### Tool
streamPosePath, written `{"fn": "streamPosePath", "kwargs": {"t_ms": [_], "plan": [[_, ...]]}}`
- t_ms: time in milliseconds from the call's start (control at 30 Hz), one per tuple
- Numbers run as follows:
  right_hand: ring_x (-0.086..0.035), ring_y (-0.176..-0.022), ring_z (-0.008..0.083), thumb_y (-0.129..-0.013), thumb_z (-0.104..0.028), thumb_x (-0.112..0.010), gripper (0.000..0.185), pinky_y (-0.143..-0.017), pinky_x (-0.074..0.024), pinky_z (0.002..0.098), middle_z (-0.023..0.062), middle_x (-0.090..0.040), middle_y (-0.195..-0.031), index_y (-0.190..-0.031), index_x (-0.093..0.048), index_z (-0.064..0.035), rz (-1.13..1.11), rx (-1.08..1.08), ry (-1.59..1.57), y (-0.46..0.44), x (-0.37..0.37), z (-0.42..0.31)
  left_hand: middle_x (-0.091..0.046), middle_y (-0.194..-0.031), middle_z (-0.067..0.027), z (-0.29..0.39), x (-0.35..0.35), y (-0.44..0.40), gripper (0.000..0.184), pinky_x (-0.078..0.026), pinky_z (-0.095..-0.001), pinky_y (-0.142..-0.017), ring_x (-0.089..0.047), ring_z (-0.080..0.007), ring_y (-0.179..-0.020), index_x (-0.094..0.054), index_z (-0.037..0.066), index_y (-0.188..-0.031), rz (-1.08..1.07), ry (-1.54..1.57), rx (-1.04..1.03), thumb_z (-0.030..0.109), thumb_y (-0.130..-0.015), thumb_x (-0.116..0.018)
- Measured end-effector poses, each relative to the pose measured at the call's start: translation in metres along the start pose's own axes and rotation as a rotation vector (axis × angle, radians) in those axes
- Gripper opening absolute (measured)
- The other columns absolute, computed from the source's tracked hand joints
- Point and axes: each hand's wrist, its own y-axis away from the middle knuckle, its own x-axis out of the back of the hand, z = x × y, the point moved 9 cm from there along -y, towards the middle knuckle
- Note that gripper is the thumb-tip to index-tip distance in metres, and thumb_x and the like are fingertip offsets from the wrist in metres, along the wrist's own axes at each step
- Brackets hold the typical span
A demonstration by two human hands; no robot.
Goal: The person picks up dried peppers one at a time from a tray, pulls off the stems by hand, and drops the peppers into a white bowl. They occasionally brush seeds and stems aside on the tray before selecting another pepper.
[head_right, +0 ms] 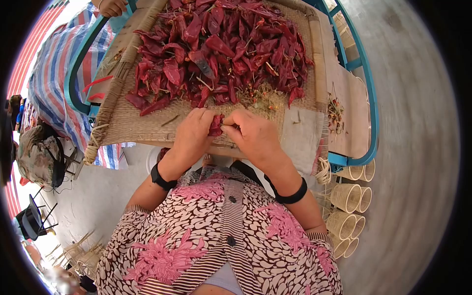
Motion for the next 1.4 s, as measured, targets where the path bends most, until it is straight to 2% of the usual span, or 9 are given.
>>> {"fn": "streamPosePath", "kwargs": {"t_ms": [100, 300, 600, 700, 900, 1000, 1100, 1200, 1400], "plan": [[-0.063, -0.075, 0.0286, -0.081, -0.010, -0.069, 0.012, -0.065, -0.0490, 0.0369, 0.0104, -0.064, -0.083, -0.087, -0.060, -0.0048, 0.014, -0.020, -0.025, -0.001, -0.002, 0.000, -0.057, -0.088, -0.0132, 0.003, 0.000, 0.001, 0.033, -0.049, -0.0429, -0.071, -0.058, -0.0349, -0.086, -0.053, 0.004, -0.098, 0.008, 0.004, -0.018, 0.008, -0.071, -0.072], [-0.061, -0.077, 0.0336, -0.082, -0.008, -0.067, 0.014, -0.066, -0.0478, 0.0402, 0.0137, -0.061, -0.084, -0.090, -0.057, -0.0039, 0.080, 0.055, 0.062, 0.004, -0.010, -0.001, -0.057, -0.085, -0.0139, 0.005, -0.008, 0.000, 0.027, -0.048, -0.0446, -0.069, -0.058, -0.0361, -0.084, -0.051, 0.003, -0.095, -0.005, -0.008, 0.069, 0.006, -0.074, -0.068], [-0.061, -0.079, 0.0384, -0.087, -0.006, -0.061, 0.012, -0.066, -0.0470, 0.0464, 0.0182, -0.061, -0.085, -0.094, -0.051, -0.0046, 0.094, 0.054, -0.027, 0.000, 0.004, -0.006, -0.057, -0.102, -0.0179, 0.022, 0.018, -0.009, 0.044, -0.047, -0.0416, -0.081, -0.056, -0.0361, -0.099, -0.049, -0.001, -0.116, 0.034, 0.285, -0.006, 0.009, -0.079, -0.069], [-0.062, -0.080, 0.0385, -0.088, -0.006, -0.058, 0.010, -0.065, -0.0472, 0.0463, 0.0180, -0.061, -0.084, -0.095, -0.051, -0.0043, 0.015, 0.096, 0.153, 0.001, 0.002, -0.006, -0.056, -0.103, -0.0174, 0.020, 0.011, -0.006, 0.043, -0.045, -0.0417, -0.083, -0.054, -0.0354, -0.100, -0.049, -0.002, -0.118, -0.011, 0.183, -0.017, 0.011, -0.081, -0.069], [-0.060, -0.073, 0.0403, -0.089, -0.009, -0.055, 0.008, -0.061, -0.0478, 0.0457, 0.0197, -0.060, -0.080, -0.094, -0.056, -0.0028, -0.073, 0.217, 0.129, 0.003, 0.009, 0.005, -0.055, -0.095, -0.0175, 0.024, -0.005, -0.003, 0.027, -0.045, -0.0437, -0.076, -0.055, -0.0358, -0.090, -0.055, -0.002, -0.108, -0.136, 0.073, -0.012, 0.012, -0.087, -0.064], [-0.061, -0.063, 0.0305, -0.092, -0.011, -0.056, 0.013, -0.056, -0.0488, 0.0371, 0.0140, -0.063, -0.080, -0.100, -0.061, -0.0015, -0.305, 0.253, -0.146, -0.004, 0.013, 0.010, -0.055, -0.089, -0.0176, 0.030, -0.005, -0.004, 0.024, -0.044, -0.0398, -0.073, -0.054, -0.0343, -0.085, -0.057, -0.001, -0.107, -0.201, 0.250, -0.003, 0.017, -0.092, -0.061], [-0.059, -0.057, 0.0143, -0.095, -0.013, -0.056, 0.017, -0.053, -0.0466, 0.0263, 0.0047, -0.062, -0.077, -0.105, -0.063, -0.0011, -0.625, -0.184, -0.565, 0.001, 0.006, 0.034, -0.054, -0.084, -0.0118, 0.037, -0.005, -0.005, 0.024, -0.042, -0.0336, -0.071, -0.053, -0.0250, -0.079, -0.058, 0.000, -0.107, -0.224, 0.570, 0.031, 0.021, -0.098, -0.056], [-0.055, -0.058, 0.0039, -0.097, -0.015, -0.057, 0.018, -0.052, -0.0445, 0.0207, -0.0018, -0.059, -0.075, -0.106, -0.063, -0.0007, -0.757, -0.290, -0.804, 0.003, 0.000, 0.044, -0.050, -0.081, -0.0038, 0.037, -0.007, -0.004, 0.026, -0.041, -0.0280, -0.071, -0.048, -0.0153, -0.075, -0.059, -0.001, -0.104, -0.226, 0.853, 0.234, 0.024, -0.101, -0.053], [-0.050, -0.053, 0.0071, -0.096, -0.012, -0.059, 0.017, -0.050, -0.0447, 0.0224, -0.0007, -0.053, -0.068, -0.108, -0.060, -0.0009, -0.851, -0.360, -1.288, 0.010, -0.006, 0.047, -0.049, -0.081, 0.0014, 0.031, -0.033, 0.007, 0.031, -0.033, -0.0235, -0.064, -0.040, -0.0097, -0.069, -0.060, 0.001, -0.107, -0.272, 1.285, 0.520, 0.029, -0.101, -0.051]]}}
